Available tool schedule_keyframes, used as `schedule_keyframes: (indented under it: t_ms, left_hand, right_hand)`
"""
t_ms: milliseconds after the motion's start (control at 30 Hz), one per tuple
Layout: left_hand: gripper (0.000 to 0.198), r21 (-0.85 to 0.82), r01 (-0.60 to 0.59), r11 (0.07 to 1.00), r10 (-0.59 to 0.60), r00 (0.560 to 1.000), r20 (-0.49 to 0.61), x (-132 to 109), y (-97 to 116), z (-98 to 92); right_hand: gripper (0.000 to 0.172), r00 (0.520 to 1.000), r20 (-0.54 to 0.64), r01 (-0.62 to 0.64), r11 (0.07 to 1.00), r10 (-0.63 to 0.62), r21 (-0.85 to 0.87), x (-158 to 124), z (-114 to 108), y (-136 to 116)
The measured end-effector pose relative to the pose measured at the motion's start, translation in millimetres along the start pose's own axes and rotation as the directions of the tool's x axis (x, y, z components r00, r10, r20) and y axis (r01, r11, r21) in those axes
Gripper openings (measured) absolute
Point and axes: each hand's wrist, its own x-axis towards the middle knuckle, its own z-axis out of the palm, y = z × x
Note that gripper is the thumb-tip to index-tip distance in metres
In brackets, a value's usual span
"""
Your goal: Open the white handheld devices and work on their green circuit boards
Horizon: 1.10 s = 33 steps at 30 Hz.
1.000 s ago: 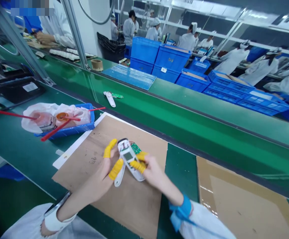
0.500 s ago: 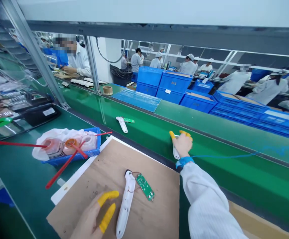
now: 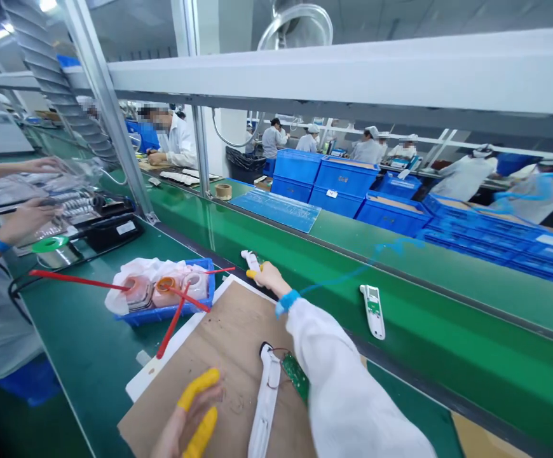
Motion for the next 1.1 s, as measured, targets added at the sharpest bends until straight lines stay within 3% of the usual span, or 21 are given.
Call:
schedule_keyframes:
  t_ms: [133, 233, 300, 367, 433, 533, 700, 800, 933, 1100]
  left_hand:
    - [0.05, -0.294, -0.145, 0.945, 0.138, 0.989, -0.045, 6.2, 21.0, 26.3]
    - [0.052, -0.407, -0.027, 0.913, 0.034, 0.999, 0.01, 2.7, 34.5, 44.9]
    - [0.044, -0.512, 0.06, 0.857, -0.054, 0.998, 0.028, -1.1, 36.6, 48.7]
    - [0.035, -0.594, 0.085, 0.8, -0.121, 0.992, -0.021, -4.1, 35.4, 43.6]
    - [0.024, -0.622, 0.059, 0.781, -0.155, 0.983, -0.102, -6.3, 34.4, 31.1]
    - [0.008, -0.63, 0.098, 0.77, -0.21, 0.972, -0.105, -10.7, 35.3, 6.3]
    - [0.01, -0.575, 0.247, 0.78, -0.323, 0.946, -0.031, -22.1, 33.1, -25.5]
    - [0.023, -0.49, 0.233, 0.84, -0.3, 0.952, -0.063, -31.1, 35.6, -33.9]
    - [0.043, -0.362, 0.202, 0.91, -0.257, 0.96, -0.11, -44.9, 56.2, -33.3]
    - [0.046, -0.192, 0.196, 0.962, -0.202, 0.979, -0.014, -49.6, 78.6, -22.9]
  right_hand:
    - [0.027, 0.991, 0.011, 0.131, 0.991, -0.131, -0.02, -98.6, 7.8, 11.2]
    - [0.029, 0.964, 0.102, 0.249, 0.968, -0.244, -0.041, -168.7, 21.6, 16.8]
    - [0.034, 0.923, 0.171, 0.358, 0.933, -0.346, -0.047, -194.5, 29.3, 16.8]
    - [0.036, 0.881, 0.143, 0.457, 0.889, -0.451, -0.012, -197.5, 34.1, 11.2]
    - [0.041, 0.834, -0.033, 0.552, 0.833, -0.551, 0.042, -180.7, 36.2, -1.3]
    - [0.052, 0.702, -0.274, 0.694, 0.718, -0.658, 0.053, -139.1, 37.3, -31.5]
    - [0.031, 0.492, -0.222, 0.86, 0.509, -0.842, -0.028, -93.8, 32.2, -84.6]
    - [0.026, 0.424, -0.198, 0.895, 0.442, -0.884, -0.056, -87.8, 17.6, -96.6]
    - [0.029, 0.41, -0.274, 0.89, 0.447, -0.87, -0.088, -105.2, -13.4, -78.5]
    - [0.019, 0.395, -0.386, 0.874, 0.471, -0.834, -0.123, -177.4, -40.7, -11.5]
